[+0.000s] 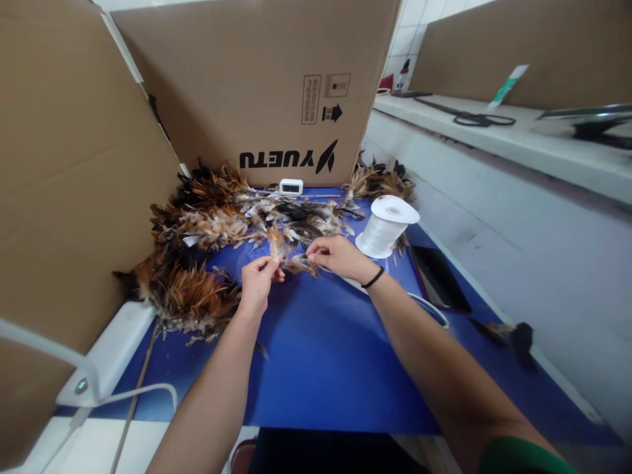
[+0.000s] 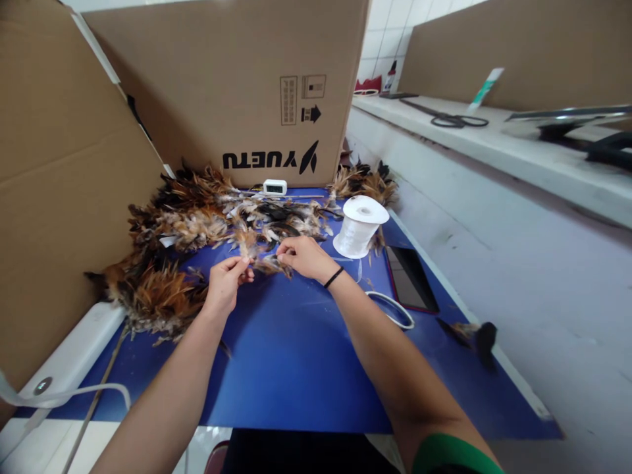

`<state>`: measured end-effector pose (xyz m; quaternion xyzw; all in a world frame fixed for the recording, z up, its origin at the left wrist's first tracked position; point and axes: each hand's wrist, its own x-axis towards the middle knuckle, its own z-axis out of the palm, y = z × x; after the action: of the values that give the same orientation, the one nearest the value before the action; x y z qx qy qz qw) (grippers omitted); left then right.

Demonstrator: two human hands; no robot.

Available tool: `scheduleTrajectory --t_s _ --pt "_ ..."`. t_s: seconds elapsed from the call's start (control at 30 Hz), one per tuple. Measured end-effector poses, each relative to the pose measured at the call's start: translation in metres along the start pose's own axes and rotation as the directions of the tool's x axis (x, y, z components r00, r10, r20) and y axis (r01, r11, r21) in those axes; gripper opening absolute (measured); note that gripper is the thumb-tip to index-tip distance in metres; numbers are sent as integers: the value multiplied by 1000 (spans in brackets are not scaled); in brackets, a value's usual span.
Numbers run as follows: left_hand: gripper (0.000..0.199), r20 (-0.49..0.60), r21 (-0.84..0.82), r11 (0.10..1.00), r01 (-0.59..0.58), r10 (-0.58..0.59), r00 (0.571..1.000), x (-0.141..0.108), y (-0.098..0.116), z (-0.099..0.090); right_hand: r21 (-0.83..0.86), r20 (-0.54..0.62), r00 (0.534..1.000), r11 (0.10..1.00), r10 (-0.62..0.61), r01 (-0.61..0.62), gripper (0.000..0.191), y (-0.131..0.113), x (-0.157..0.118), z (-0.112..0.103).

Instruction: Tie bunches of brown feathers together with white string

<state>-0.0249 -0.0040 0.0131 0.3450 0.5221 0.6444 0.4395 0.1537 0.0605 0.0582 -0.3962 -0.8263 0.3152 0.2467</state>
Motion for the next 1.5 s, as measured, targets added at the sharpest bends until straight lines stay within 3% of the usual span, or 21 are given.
scheduleTrajectory --t_s 0.2,0.33,0.47,0.63,0.8,0.93,1.03,1.2,1.5 --pt "26 -20 115 992 57 -55 998 1 -1 -2 61 -2 1000 998 15 -15 11 3 -2 -18" --pt "26 16 141 988 -65 63 998 -6 3 3 123 45 999 992 17 -22 10 0 -5 -26" --pt "25 177 14 997 -75 71 982 -16 9 9 84 74 997 996 -5 -1 10 -5 -7 -27" --pt "22 322 60 998 -14 -6 947 -23 6 13 131 166 986 991 -27 5 7 -16 -8 -21" --pt "24 285 12 998 63 -63 957 -20 4 12 276 206 979 960 -4 -54 5 -20 -8 -20" --pt "21 261 -166 964 210 -162 952 -17 6 10 372 89 995 926 35 -66 11 -12 -5 -21" --pt "21 251 -270 924 271 -205 946 -16 6 10 349 57 998 937 -16 -5 13 -6 -2 -16" --pt "21 248 -270 918 291 -226 942 -16 3 10 352 113 984 932 -139 92 12 -7 0 2" --pt "20 299 -246 927 282 -204 932 -16 1 10 252 37 994 964 -103 90 23 -6 2 11"
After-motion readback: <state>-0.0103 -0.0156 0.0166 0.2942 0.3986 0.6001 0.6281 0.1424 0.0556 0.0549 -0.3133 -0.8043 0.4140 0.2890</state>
